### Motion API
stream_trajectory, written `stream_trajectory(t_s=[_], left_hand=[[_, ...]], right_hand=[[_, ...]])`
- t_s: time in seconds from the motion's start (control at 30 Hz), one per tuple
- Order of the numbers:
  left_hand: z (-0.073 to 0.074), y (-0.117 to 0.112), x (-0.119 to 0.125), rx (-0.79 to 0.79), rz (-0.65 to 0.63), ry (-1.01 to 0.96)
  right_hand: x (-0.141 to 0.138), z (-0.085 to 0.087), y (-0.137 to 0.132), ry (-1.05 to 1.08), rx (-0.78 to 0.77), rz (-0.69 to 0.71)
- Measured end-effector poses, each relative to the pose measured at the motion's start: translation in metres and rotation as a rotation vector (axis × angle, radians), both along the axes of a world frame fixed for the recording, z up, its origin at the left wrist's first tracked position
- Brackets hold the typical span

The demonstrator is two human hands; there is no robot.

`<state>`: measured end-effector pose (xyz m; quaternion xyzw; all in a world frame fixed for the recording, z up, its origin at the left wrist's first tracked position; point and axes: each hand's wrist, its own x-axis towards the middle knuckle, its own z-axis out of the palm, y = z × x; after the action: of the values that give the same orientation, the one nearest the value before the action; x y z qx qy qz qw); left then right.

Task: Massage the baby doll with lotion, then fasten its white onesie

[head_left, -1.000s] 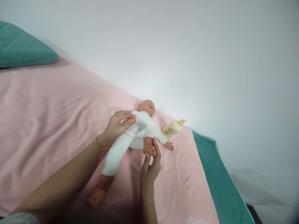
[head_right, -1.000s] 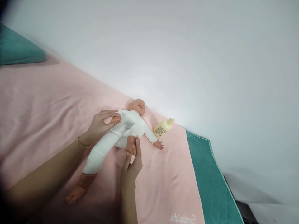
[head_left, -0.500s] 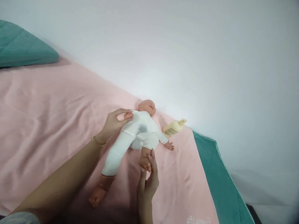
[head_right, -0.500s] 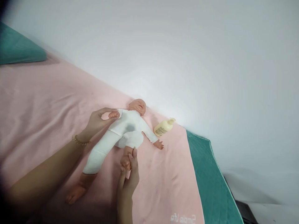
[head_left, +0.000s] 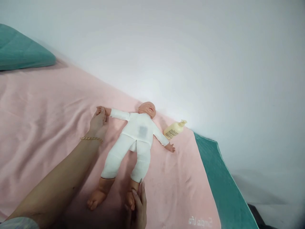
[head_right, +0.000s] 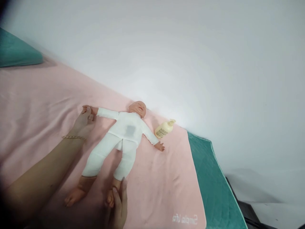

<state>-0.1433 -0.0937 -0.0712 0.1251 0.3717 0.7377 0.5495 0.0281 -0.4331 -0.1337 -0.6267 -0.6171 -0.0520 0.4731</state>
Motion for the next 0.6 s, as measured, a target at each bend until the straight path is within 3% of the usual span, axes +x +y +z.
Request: stream_trajectory(t_s=[0.13, 0.3, 0.47, 0.6], left_hand=[[-0.007, 0.007, 0.001, -0.106, 0.05, -0.031], [-0.002, -0.001, 0.002, -0.042, 0.016, 0.022], [0.026, -0.02, 0.005, 0.095, 0.001, 0.139], [0.051, -0.034, 0.008, 0.258, -0.097, 0.364]], right_hand=[[-0.003, -0.011, -0.004, -0.006, -0.007, -0.056], [0.001, -0.012, -0.002, -0.021, -0.018, -0.05], [0.016, -0.008, 0.01, -0.035, -0.032, -0.033], [0.013, 0.013, 0.03, 0.124, -0.014, -0.063]])
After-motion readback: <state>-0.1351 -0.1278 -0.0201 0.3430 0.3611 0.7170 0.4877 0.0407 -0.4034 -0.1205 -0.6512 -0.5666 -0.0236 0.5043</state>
